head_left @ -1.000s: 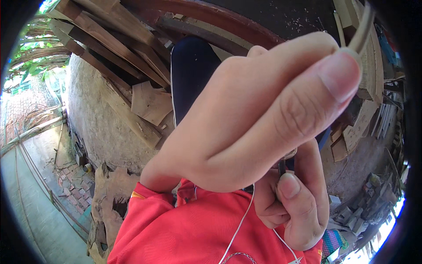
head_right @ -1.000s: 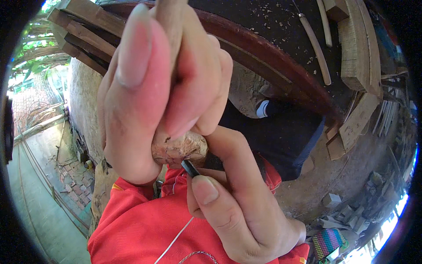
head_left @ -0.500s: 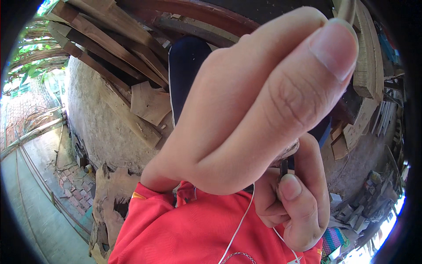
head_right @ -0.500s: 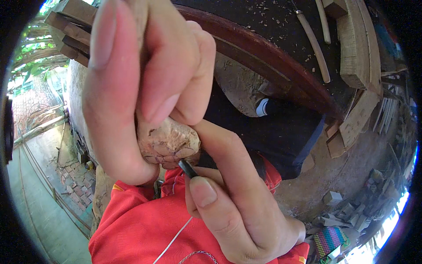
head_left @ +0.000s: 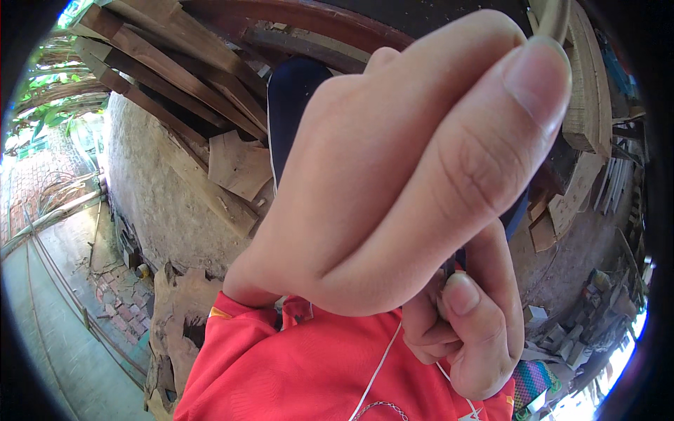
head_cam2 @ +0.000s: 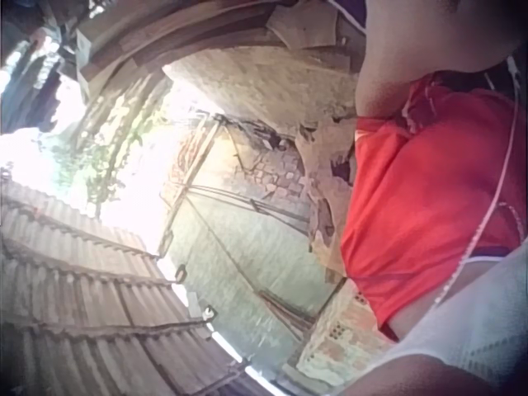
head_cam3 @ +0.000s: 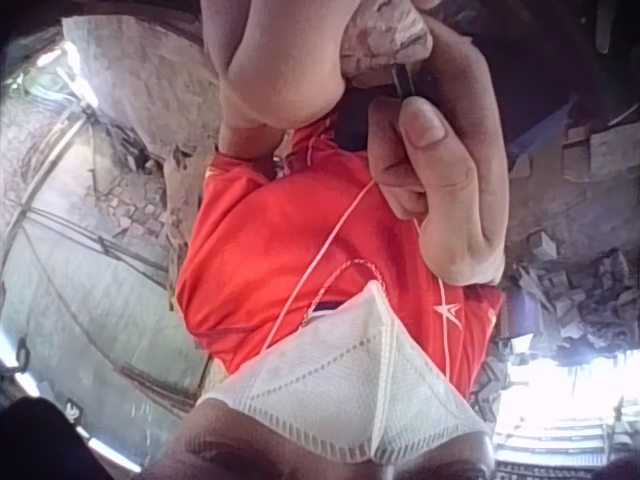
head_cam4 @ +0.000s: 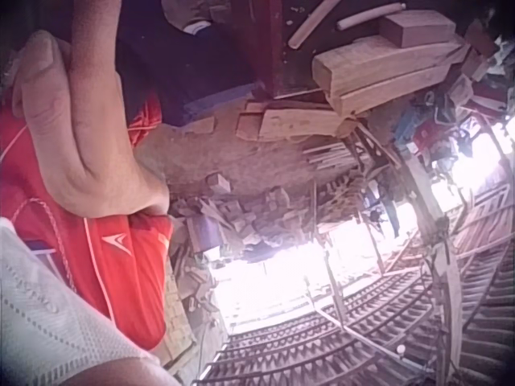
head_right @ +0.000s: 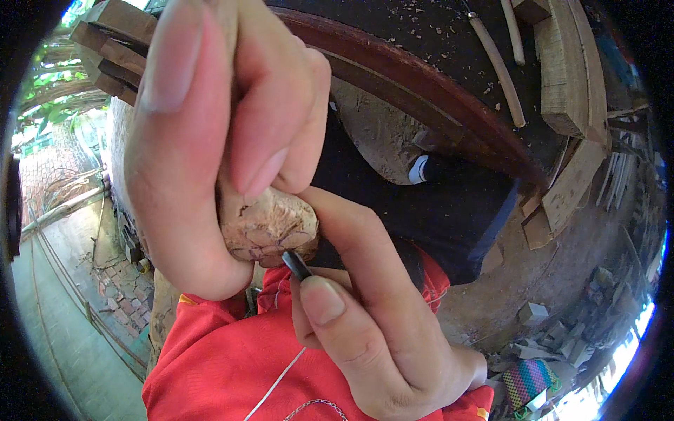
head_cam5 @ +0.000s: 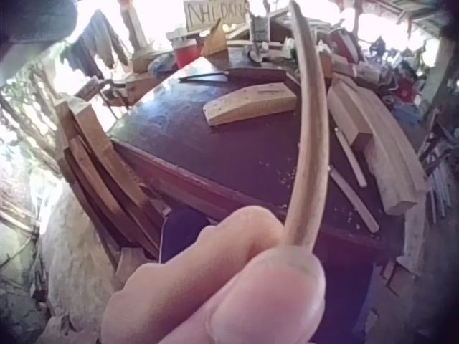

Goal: Carving details into a wooden spoon using a small carving knife.

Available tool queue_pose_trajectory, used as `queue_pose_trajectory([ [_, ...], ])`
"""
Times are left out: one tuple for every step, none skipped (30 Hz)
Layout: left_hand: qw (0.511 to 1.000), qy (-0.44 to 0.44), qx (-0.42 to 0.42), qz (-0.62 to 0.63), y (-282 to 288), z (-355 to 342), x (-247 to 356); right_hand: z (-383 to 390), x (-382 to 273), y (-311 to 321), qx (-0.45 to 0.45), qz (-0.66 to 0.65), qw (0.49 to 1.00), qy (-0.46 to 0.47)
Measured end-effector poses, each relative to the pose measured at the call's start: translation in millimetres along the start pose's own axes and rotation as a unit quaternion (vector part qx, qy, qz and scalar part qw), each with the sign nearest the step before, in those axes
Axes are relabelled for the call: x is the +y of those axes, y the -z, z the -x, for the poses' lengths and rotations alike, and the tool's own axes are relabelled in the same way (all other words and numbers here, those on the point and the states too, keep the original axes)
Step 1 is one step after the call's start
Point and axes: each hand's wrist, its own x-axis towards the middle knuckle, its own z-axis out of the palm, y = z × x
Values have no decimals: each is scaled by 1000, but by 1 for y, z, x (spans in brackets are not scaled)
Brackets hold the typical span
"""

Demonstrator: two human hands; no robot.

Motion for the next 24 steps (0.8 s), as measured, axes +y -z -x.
queue_pose_trajectory([
  [1000, 1, 0, 0, 0, 0, 0, 1, -2, -1, -4, -1, 1000, -9],
  [1000, 1, 0, -1, 0, 0, 0, 0, 0, 0, -3, 21, 1000, -8],
  [1000, 0, 0, 0, 0, 0, 0, 0, -1, 1, -2, 43, 999, -8],
  [1000, 0, -1, 0, 0, 0, 0, -2, 1, 2, -1, 43, 999, -10],
  [1000, 1, -1, -1, 1, 0, 0, -2, 1, 3, 0, 43, 999, -13],
  [1000, 0, -1, -1, 1, 0, 0, -3, 2, 4, 1, 44, 999, -17],
  [1000, 1, 0, -3, 1, 0, 0, -3, 4, 4, 4, 39, 999, -14],
  [1000, 0, -2, -2, 1, 1, 0, -3, 4, 4, 7, 35, 999, -13],
  [1000, 2, 0, -2, 1, 0, 0, -3, 5, 4, 9, 31, 999, -11],
  [1000, 1, 0, -3, 2, 0, 0, -2, 6, 3, 15, 25, 1000, -9],
  [1000, 1, -1, -3, 2, 0, 0, -2, 6, 2, 21, 18, 1000, -7],
  [1000, 2, 1, -3, 3, 0, 0, -1, 6, 2, 28, 12, 1000, -5],
  [1000, 4, 0, -3, 2, 0, -1, -1, 7, 1, 27, 10, 1000, -5],
  [1000, 4, 0, -2, 3, 1, 0, -1, 7, 1, 26, 9, 1000, -4],
  [1000, 4, -2, -2, 3, 1, -1, -1, 8, 2, 25, 7, 1000, -3],
  [1000, 5, -2, -4, 3, 1, -1, -1, 8, 2, 24, 9, 1000, -2],
  [1000, 4, -3, -4, 3, 1, -1, -1, 9, 3, 22, 11, 1000, -2],
  [1000, 4, -3, -3, 3, 1, -1, -1, 10, 3, 20, 12, 1000, -2],
  [1000, 6, -3, -3, 3, 2, -1, -1, 11, 4, 18, 12, 1000, 1],
  [1000, 6, -1, -3, 3, 2, -1, -1, 11, 4, 17, 11, 1000, 3],
  [1000, 6, -2, -3, 3, 2, -1, -1, 12, 4, 15, 10, 1000, 5],
  [1000, 6, -3, -3, 3, 2, -1, -1, 12, 5, 10, 9, 1000, 8],
  [1000, 6, -3, -3, 3, 2, -1, -1, 12, 5, 5, 7, 1000, 10],
  [1000, 7, -4, -3, 4, 3, -1, -1, 12, 5, 0, 5, 1000, 13],
])
